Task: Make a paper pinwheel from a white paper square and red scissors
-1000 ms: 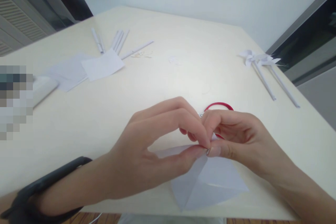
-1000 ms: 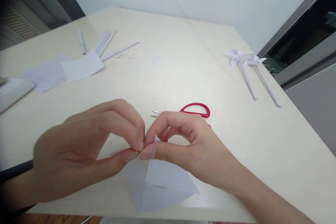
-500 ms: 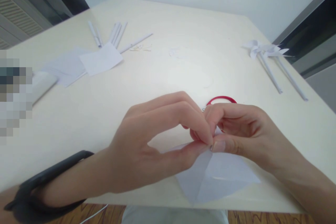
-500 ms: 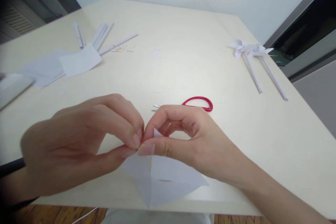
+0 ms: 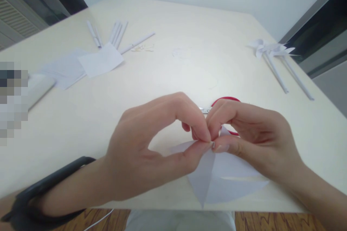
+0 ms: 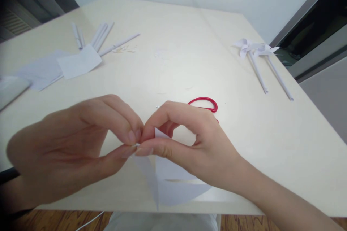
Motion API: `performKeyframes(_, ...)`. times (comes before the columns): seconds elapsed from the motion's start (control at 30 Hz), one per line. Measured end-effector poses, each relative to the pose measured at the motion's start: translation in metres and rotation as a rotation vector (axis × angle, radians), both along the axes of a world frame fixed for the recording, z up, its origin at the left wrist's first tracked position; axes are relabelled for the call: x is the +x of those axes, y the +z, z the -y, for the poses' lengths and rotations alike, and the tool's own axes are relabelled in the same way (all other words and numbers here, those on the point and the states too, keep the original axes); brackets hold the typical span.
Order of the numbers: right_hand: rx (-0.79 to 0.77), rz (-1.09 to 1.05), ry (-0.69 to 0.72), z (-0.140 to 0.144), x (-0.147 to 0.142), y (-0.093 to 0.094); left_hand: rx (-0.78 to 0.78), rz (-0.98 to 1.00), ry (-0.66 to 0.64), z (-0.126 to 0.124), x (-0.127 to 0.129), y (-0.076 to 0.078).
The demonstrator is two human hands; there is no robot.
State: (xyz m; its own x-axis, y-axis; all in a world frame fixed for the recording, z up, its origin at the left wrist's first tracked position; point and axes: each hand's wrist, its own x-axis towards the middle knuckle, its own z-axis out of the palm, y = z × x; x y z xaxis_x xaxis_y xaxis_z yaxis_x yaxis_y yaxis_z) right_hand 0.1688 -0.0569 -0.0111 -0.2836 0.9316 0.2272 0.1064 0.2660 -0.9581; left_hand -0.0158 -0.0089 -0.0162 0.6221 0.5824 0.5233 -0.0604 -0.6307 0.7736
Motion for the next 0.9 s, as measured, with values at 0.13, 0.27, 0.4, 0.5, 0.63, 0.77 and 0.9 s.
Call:
performKeyframes(0.13,0.173,0.082,-0.03,0.003,0.0,-0.002,0.007,-0.035,0.036,0.0,-0.002,0.0)
performKeyframes(0.27,0.215,0.125,-0.013,0.006,0.0,-0.003,0.023,-0.042,0.002,-0.002,-0.004,0.001)
performKeyframes(0.4,0.211,0.108,-0.018,0.007,0.0,-0.002,0.091,-0.11,0.004,-0.003,-0.004,0.008)
performKeyframes(0.5,0.221,0.07,-0.003,0.007,0.0,-0.002,0.222,-0.135,0.034,-0.002,-0.003,0.013)
performKeyframes(0.63,0.209,0.051,0.036,0.007,0.001,-0.002,0.254,-0.145,-0.007,-0.003,-0.004,0.014)
performKeyframes(0.77,0.23,0.049,-0.019,0.009,-0.001,-0.002,0.247,-0.135,-0.008,-0.003,-0.004,0.015)
performKeyframes(0.9,0.258,0.042,-0.133,0.011,-0.004,0.0,0.231,-0.064,-0.062,-0.006,-0.003,0.019)
